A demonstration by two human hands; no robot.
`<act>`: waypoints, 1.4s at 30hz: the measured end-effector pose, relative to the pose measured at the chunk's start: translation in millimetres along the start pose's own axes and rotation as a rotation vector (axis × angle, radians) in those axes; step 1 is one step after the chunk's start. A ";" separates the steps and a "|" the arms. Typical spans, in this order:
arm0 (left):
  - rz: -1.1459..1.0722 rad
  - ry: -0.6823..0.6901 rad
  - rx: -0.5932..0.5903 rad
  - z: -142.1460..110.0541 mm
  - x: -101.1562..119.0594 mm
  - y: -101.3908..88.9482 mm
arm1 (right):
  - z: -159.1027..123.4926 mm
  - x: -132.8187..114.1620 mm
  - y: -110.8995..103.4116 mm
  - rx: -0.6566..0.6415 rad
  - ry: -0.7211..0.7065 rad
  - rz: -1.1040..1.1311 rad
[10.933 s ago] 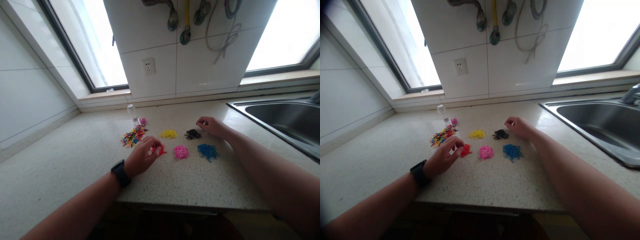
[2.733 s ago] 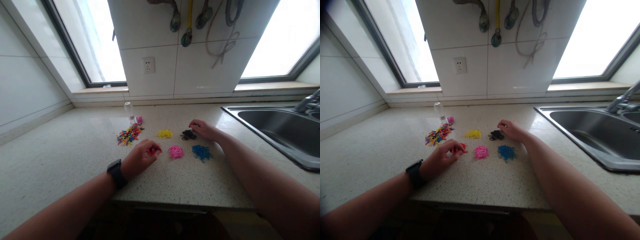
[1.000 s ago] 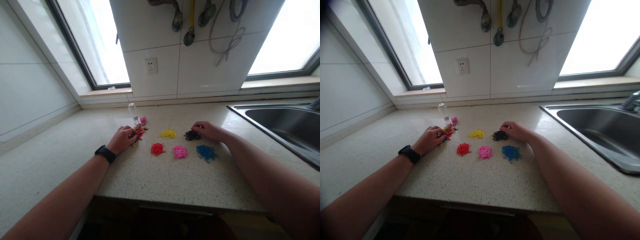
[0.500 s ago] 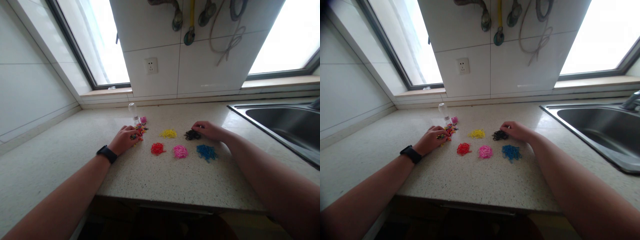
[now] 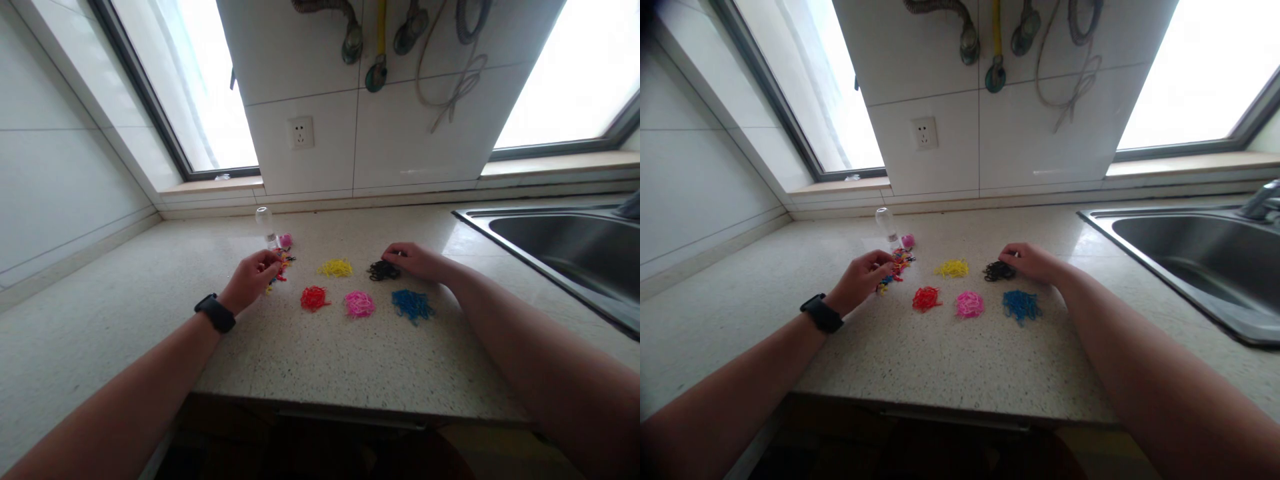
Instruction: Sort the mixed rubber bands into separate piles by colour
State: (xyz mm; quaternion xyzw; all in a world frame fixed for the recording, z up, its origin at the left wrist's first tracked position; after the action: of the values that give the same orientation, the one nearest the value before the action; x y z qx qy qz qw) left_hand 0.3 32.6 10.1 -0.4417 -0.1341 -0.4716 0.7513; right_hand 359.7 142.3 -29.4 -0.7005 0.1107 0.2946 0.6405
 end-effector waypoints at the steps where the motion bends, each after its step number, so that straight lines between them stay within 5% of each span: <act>1: -0.129 -0.045 0.025 -0.7 1.9 4.0 | -0.7 -1.0 -0.6 0.001 0.000 0.001; 10: -0.577 -0.111 -0.024 -8.9 43.7 41.5 | 0.5 0.1 -1.1 0.004 -0.009 0.001; 17: -0.639 -0.108 -0.047 -16.4 59.4 56.3 | -0.1 -0.9 -1.0 0.011 -0.018 -0.002; 24: -0.315 0.004 -0.113 -11.1 67.0 48.6 | -2.1 -3.9 -1.5 0.000 0.005 -0.004; 32: 0.370 0.376 -0.330 -10.7 64.6 60.5 | 0.4 -2.3 -1.2 0.012 -0.007 0.001; 42: 0.471 0.241 -0.543 -9.4 35.4 83.4 | 3.1 -5.5 -1.3 0.064 0.020 -0.036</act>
State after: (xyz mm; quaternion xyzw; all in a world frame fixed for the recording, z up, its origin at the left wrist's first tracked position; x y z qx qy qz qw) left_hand 85.6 18.0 -18.2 -0.5850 0.1902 -0.3529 0.7051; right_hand 355.1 144.4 -25.3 -0.6844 0.1138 0.2722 0.6668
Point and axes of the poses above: each hand's wrist, its own z-axis towards the middle knuckle, its own y-axis out of the palm, x = y × z, the point moved 8 cm from there along z, towards the middle knuckle, and after that the axes turned 15 degrees about y, right-handed, at the moved point
